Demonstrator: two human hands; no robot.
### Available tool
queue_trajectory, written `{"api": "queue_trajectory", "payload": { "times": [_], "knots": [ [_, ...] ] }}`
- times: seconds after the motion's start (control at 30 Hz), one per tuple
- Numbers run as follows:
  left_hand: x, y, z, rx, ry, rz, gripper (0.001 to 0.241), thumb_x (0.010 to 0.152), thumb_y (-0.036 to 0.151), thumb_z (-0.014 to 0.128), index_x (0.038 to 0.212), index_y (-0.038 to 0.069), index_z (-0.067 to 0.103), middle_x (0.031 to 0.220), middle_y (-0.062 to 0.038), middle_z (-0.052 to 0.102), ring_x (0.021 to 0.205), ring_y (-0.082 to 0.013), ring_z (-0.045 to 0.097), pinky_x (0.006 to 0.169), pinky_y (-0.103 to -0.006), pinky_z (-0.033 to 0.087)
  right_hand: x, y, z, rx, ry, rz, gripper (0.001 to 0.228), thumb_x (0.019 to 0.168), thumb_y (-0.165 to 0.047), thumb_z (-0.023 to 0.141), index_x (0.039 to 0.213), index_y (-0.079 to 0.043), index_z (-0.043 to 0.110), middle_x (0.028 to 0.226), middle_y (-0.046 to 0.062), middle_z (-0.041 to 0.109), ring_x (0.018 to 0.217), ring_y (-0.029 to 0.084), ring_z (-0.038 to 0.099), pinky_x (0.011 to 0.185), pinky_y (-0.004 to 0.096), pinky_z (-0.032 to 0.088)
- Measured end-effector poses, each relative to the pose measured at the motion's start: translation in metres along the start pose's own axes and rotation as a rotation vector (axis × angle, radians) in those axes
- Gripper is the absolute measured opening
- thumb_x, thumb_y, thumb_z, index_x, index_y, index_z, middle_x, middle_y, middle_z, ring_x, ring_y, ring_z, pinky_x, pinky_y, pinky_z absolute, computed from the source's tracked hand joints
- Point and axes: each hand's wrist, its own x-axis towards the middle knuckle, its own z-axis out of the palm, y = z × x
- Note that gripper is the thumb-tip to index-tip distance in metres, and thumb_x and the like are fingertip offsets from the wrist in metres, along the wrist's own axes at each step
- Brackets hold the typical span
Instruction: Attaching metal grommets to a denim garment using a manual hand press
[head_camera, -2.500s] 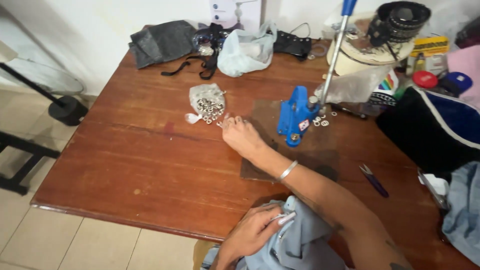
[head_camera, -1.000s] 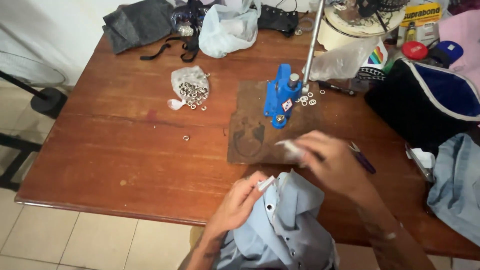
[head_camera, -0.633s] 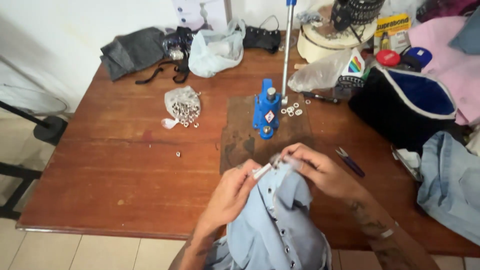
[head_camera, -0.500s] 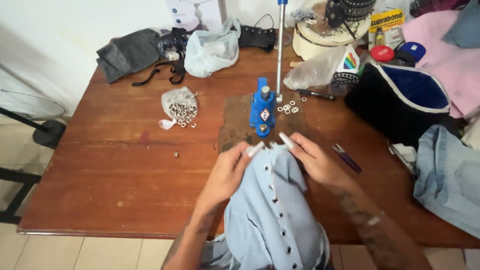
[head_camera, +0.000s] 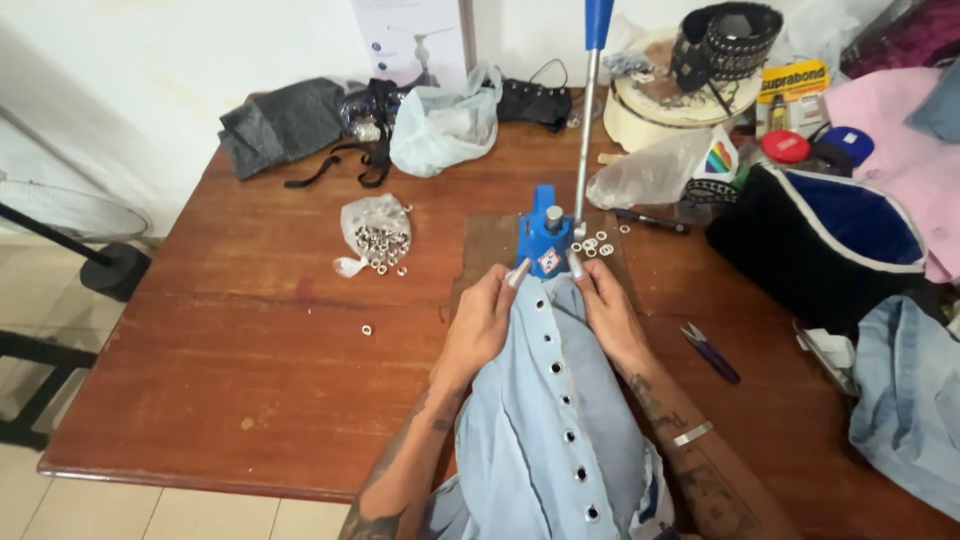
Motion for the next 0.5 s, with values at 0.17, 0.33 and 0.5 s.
{"api": "queue_trajectory", "payload": {
  "times": [0.17, 0.33, 0.5],
  "knots": [
    [0.004, 0.002, 0.012, 0.144, 0.051, -0.009, 0.030, 0.128, 0.033, 0.053, 0.123, 0.009, 0.069, 0.111, -0.034, 0.082, 0.119, -0.0601, 0.081, 0.102, -0.0696, 0.063, 0.003, -0.002, -0.006, -0.041, 0.011, -0.060, 0.022, 0.132, -0.024, 0.061, 0.132, -0.007, 0.076, 0.103, 0.018, 0.075, 0.102, 0.032, 0.070, 0.095, 0.052, 0.060],
    [0.000, 0.002, 0.008, 0.175, 0.101, -0.008, 0.022, 0.124, 0.034, 0.061, 0.129, 0.013, 0.065, 0.117, -0.028, 0.082, 0.124, -0.0573, 0.081, 0.107, -0.0687, 0.064, -0.001, -0.007, -0.002, 0.005, 0.030, -0.090, 0.019, 0.131, -0.018, 0.063, 0.127, -0.008, 0.079, 0.099, 0.010, 0.076, 0.099, 0.024, 0.069, 0.095, 0.045, 0.062],
    [-0.013, -0.005, 0.005, 0.107, 0.159, 0.012, 0.027, 0.120, 0.028, 0.072, 0.140, 0.014, 0.061, 0.127, -0.026, 0.077, 0.134, -0.0592, 0.077, 0.114, -0.0697, 0.063, -0.005, 0.003, 0.000, 0.007, 0.021, -0.128, 0.016, 0.130, -0.015, 0.065, 0.127, -0.008, 0.079, 0.096, 0.010, 0.076, 0.096, 0.022, 0.068, 0.094, 0.045, 0.063]
  ]
}}
